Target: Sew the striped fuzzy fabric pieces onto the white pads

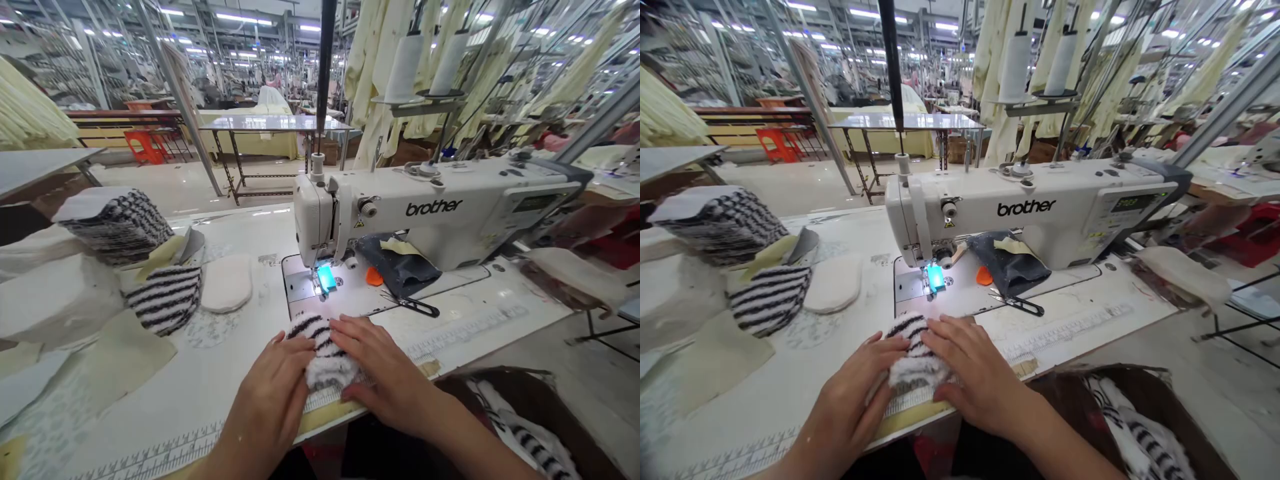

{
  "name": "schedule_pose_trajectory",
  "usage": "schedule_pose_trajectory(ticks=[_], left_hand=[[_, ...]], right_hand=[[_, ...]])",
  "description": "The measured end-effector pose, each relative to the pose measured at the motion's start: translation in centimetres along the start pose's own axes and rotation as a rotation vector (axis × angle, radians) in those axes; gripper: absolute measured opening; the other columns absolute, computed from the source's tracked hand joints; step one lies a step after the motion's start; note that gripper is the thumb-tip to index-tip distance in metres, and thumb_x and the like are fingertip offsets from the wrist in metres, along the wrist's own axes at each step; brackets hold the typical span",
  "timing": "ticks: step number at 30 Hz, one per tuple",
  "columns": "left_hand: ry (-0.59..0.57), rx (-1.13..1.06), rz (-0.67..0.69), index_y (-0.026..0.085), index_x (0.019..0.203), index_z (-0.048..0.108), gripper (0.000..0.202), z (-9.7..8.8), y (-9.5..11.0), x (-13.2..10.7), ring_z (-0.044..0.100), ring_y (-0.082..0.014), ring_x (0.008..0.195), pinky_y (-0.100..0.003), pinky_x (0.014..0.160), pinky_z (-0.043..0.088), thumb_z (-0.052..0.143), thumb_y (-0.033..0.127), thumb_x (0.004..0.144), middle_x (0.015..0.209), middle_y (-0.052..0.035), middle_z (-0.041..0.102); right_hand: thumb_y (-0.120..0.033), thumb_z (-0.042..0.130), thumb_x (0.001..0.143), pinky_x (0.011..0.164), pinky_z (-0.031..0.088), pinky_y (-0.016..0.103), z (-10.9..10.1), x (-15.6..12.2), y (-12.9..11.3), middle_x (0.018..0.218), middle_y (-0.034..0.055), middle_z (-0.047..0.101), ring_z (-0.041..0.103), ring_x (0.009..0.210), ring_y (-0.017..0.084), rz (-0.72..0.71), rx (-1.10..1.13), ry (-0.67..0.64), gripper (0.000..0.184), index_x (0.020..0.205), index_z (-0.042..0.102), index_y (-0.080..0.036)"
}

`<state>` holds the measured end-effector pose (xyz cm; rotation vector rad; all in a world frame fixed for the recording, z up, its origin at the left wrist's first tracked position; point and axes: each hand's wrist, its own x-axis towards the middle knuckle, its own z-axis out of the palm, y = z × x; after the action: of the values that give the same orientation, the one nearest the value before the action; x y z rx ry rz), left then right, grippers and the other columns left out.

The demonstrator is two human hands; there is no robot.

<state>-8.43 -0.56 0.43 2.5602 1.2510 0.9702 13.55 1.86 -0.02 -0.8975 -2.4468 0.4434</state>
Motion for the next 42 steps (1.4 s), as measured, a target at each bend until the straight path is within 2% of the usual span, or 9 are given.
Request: schedule_pose_trajectory(ticks=[3,6,10,13,22,27,31,37,42], left_hand=[[0.088,-0.075,-0.057,0.015,0.115,0.048,0.031,-0.1,0.5,0.5,0.052,-0.0173,0.114,-0.029,0.104,0.036,0.043,0.010,0.085,0.112,-0.0078,0.062],[0.069,-0.021,0.124,0.014,0.105,0.053,0.027,-0.2,0.4,0.2,0.053,-0.0185,0.112,-0.035,0.107,0.034,0.044,0.004,0.082,0.112,-0.0093,0.062],[0.071,0.063,0.258,0.017,0.084,0.060,0.025,-0.2,0.3,-0.5,0.057,-0.0152,0.107,-0.035,0.109,0.029,0.038,0.007,0.088,0.101,-0.0043,0.068],[0.057,0.144,0.271,0.014,0.104,0.060,0.024,0.0,1.0,-0.2,0.051,-0.0166,0.116,-0.033,0.108,0.031,0.040,0.013,0.090,0.111,-0.0067,0.065],[-0.224,0.253,0.198,0.010,0.129,0.044,0.060,4.0,1.8,1.5,0.039,-0.0319,0.125,-0.046,0.094,0.042,0.048,0.049,0.084,0.137,-0.0189,0.042],[-0.076,0.254,-0.210,0.014,0.125,0.047,0.040,2.9,-0.5,2.6,0.044,-0.0335,0.119,-0.056,0.095,0.037,0.044,0.029,0.089,0.133,-0.0173,0.045],[-0.139,-0.004,-0.327,0.020,0.103,0.056,0.022,3.6,-0.8,2.8,0.043,-0.0334,0.120,-0.063,0.098,0.027,0.050,0.030,0.084,0.129,-0.0135,0.049],[-0.007,-0.827,-0.758,0.022,0.094,0.054,0.024,2.3,1.9,2.8,0.060,-0.0200,0.085,-0.028,0.075,0.048,0.063,0.032,0.074,0.092,-0.0037,0.065],[0.340,-1.161,-1.042,0.021,0.089,0.052,0.041,1.6,3.4,2.8,0.057,-0.0143,0.067,-0.019,0.061,0.045,0.075,0.044,0.065,0.072,0.0007,0.063]], right_hand=[[-0.027,0.054,0.088,0.095,0.039,0.041,0.2,1.1,0.1,0.122,0.0119,0.055,0.045,0.120,0.023,-0.085,0.062,0.222,0.043,0.128,0.039,-0.018],[-0.010,0.046,0.086,0.087,0.043,0.036,0.1,1.2,0.4,0.104,0.0077,0.064,0.055,0.109,0.019,-0.214,0.088,0.375,0.024,0.108,0.052,-0.020],[-0.003,0.045,0.081,0.097,0.037,0.039,-0.7,-0.6,0.6,0.112,0.0079,0.062,0.051,0.115,0.019,-0.287,-0.042,0.129,0.028,0.103,0.055,-0.018],[-0.004,0.044,0.074,0.104,0.029,0.044,-1.7,-2.3,0.4,0.128,0.0116,0.052,0.039,0.127,0.022,-0.280,-0.103,-0.079,0.046,0.118,0.048,-0.013],[-0.027,0.048,0.093,0.101,0.031,0.039,-2.0,-3.8,1.6,0.117,0.0073,0.059,0.048,0.116,0.020,-0.074,-0.113,0.006,0.021,0.111,0.052,-0.018],[-0.057,0.044,0.088,0.076,0.041,0.039,-1.9,-1.5,1.7,0.093,0.0072,0.058,0.053,0.086,0.023,0.244,-0.025,0.141,0.046,0.113,0.053,-0.019],[-0.043,0.071,0.074,0.073,0.038,0.038,-0.9,1.0,1.2,0.088,0.0042,0.056,0.049,0.084,0.024,0.387,0.016,0.088,0.035,0.095,0.057,-0.019],[-0.020,0.060,0.082,0.073,0.040,0.032,-1.0,1.4,0.0,0.081,0.0003,0.055,0.050,0.080,0.017,0.139,0.389,0.236,0.011,0.088,0.051,-0.020],[-0.019,0.066,0.076,0.100,0.034,0.041,-2.3,-0.3,-0.1,0.137,0.0092,0.037,0.037,0.124,0.025,0.008,0.569,-0.020,0.071,0.136,0.028,-0.028]])
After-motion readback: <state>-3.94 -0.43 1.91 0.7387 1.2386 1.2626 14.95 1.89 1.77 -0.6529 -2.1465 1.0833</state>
